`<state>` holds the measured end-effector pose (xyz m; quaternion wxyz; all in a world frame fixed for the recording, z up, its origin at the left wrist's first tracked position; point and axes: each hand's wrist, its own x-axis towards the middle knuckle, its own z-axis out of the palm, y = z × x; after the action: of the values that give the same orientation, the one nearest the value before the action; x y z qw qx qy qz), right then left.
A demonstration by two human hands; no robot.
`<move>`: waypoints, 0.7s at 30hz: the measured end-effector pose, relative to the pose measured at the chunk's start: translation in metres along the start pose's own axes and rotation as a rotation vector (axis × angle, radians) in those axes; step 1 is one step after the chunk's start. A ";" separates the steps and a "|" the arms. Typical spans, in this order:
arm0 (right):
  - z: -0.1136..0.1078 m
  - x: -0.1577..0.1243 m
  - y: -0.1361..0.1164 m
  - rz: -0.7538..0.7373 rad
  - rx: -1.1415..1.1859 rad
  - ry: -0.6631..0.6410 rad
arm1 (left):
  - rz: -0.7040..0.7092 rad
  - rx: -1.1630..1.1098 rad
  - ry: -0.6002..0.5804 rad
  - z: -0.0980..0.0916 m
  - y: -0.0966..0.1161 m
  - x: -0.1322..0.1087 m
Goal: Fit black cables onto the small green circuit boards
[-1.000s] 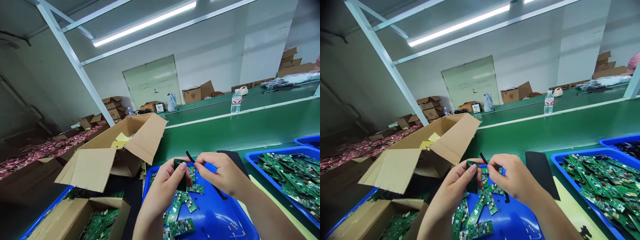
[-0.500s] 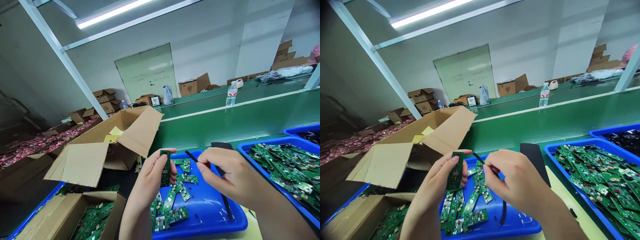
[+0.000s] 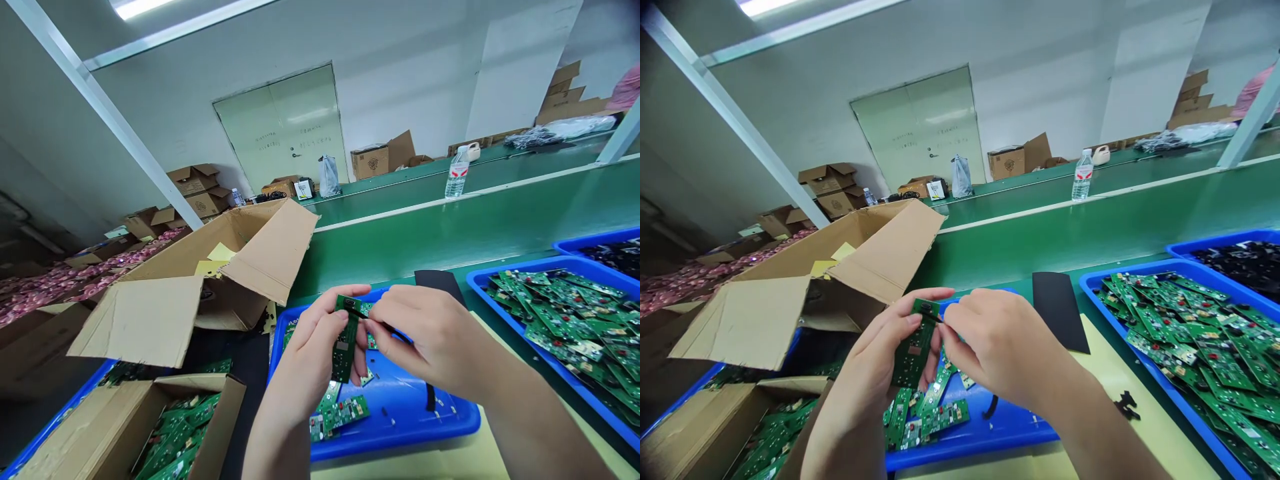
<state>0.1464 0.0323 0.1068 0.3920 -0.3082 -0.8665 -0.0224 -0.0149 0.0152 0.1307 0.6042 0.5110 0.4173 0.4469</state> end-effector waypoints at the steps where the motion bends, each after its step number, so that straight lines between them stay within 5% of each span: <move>1: 0.000 0.000 0.000 -0.001 -0.010 0.000 | -0.001 0.013 -0.007 0.000 0.000 0.000; 21: -0.001 0.001 -0.001 -0.003 -0.069 0.032 | 0.019 -0.016 -0.034 -0.001 -0.001 0.002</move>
<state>0.1462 0.0311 0.1083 0.3949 -0.3198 -0.8593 -0.0575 -0.0151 0.0168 0.1300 0.6109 0.5177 0.3987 0.4470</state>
